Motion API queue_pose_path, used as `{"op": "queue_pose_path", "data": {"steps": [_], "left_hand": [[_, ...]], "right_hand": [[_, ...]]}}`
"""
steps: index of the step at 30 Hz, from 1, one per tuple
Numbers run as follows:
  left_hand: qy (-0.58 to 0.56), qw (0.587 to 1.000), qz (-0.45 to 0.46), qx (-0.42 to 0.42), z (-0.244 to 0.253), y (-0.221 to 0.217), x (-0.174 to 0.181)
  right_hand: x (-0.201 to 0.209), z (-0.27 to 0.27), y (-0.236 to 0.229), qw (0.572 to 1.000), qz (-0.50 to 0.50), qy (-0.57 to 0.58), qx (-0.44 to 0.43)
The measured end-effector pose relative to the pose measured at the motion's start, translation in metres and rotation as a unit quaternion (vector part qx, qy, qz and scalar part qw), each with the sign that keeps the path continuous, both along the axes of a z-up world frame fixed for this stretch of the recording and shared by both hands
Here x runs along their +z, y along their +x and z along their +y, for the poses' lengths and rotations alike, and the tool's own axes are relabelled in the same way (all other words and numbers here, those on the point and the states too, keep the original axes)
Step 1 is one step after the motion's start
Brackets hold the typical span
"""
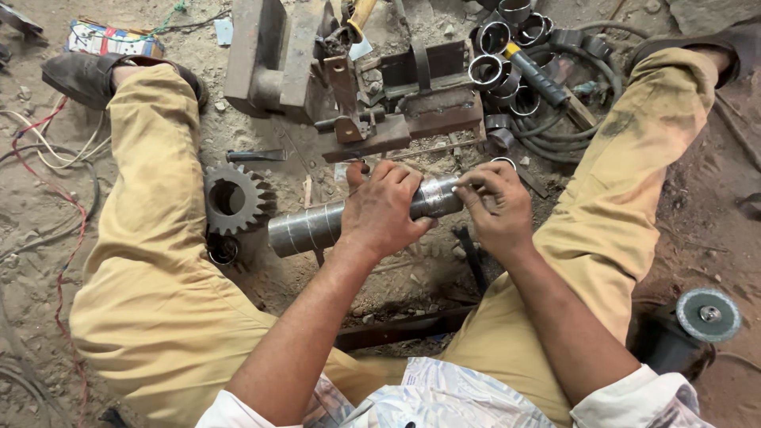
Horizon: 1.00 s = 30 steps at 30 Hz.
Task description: The person marks a cylindrical metal pipe with a white marker, drawing multiple circumferential lines along its length. The person rotates the pipe repeatedly to apply the lines evenly around the circumference.
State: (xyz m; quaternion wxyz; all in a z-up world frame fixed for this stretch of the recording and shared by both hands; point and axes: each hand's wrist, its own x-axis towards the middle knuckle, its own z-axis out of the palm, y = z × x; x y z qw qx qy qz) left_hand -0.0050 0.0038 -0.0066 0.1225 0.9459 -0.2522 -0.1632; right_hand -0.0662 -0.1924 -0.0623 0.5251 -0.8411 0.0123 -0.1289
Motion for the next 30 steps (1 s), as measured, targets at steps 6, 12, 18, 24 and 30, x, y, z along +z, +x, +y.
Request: {"op": "queue_pose_path", "data": {"steps": [6,12,18,24,30], "left_hand": [[-0.005,1.000,-0.007,0.002,0.001,0.000,-0.001],[0.036,0.999,0.023,-0.002,0.000,0.001,-0.003],[0.032,0.999,0.006,-0.006,0.000,0.001,-0.003],[0.021,1.000,-0.010,-0.011,0.001,0.001,-0.002],[0.026,1.000,0.010,-0.003,0.000,0.001,0.002]], "right_hand": [[0.013,0.007,0.006,0.994,-0.049,-0.096,0.018],[0.020,0.012,0.009,0.989,-0.055,-0.134,0.024],[0.026,0.014,0.015,0.975,-0.082,-0.204,0.034],[0.033,0.012,0.007,0.968,-0.080,-0.233,0.041],[0.032,0.015,0.016,0.969,-0.068,-0.235,0.026]]}}
